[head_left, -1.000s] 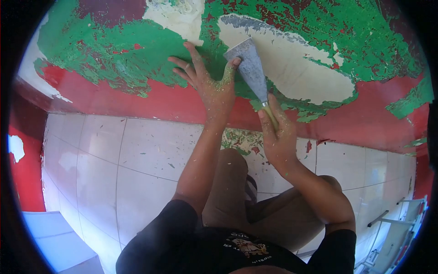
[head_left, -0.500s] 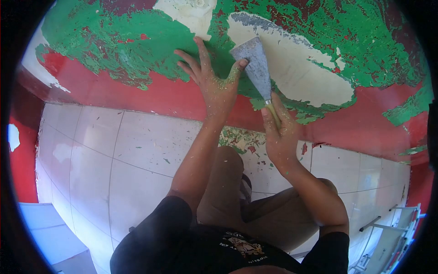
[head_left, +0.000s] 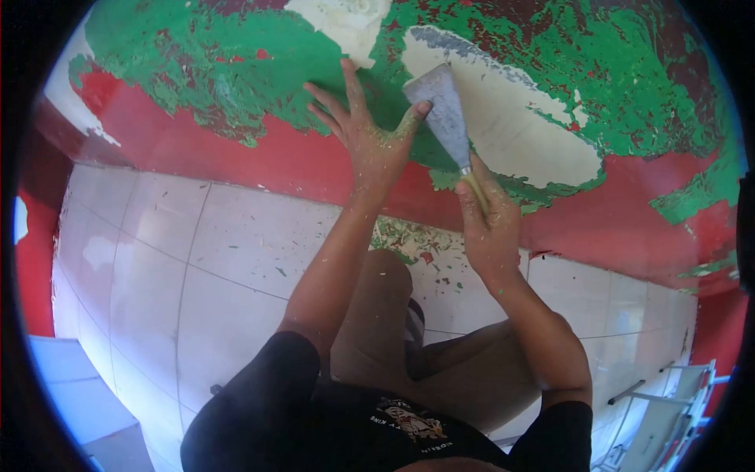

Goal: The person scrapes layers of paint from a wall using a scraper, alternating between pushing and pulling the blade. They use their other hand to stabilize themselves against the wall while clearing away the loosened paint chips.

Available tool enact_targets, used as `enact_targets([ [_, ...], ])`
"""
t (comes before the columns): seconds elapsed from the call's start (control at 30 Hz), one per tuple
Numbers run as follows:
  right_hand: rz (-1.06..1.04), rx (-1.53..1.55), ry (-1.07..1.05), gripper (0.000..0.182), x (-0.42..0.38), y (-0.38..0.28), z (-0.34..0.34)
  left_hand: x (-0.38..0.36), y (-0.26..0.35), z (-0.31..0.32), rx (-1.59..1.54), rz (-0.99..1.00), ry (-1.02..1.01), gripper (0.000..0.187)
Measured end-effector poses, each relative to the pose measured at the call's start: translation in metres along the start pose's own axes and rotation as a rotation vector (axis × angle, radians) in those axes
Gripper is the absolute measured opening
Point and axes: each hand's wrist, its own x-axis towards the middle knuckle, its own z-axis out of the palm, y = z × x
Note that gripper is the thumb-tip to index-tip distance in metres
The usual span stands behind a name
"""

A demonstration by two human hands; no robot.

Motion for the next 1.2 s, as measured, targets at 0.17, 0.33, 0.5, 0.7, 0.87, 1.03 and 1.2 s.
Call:
enact_targets([
  [0.17,0.011,-0.011,-0.015,0.045,0.003,-0.012,-0.004,0.01,-0.002,0.0,0.056,0.031,-0.013,0.13],
  [0.33,0.2,0.025,0.013,0.048,0.001,-0.006,0.011,0.011,-0.003,0.001,0.068,0.042,-0.008,0.127],
  [0.5,0.208,0.003,-0.02,0.049,0.0,-0.019,0.016,0.009,-0.01,0.005,0.064,0.096,0.043,0.124],
  [0.7,0.158,0.072,-0.05,0.049,-0.007,-0.009,0.003,0.013,-0.006,-0.002,0.089,0.162,0.045,0.121],
  [0.87,0.277,0.106,-0.012,0.049,-0.004,-0.01,0.023,0.015,-0.011,-0.001,0.09,0.162,0.051,0.122],
  [1.03,0.227,0.166,-0.01,0.048,-0.01,-0.013,0.008,0.008,0.004,-0.005,0.056,0.093,0.036,0.122],
  [1.2,0.229,0.149,-0.042,0.047,0.005,-0.011,0.014,0.016,-0.005,0.0,0.05,0.115,0.07,0.125],
])
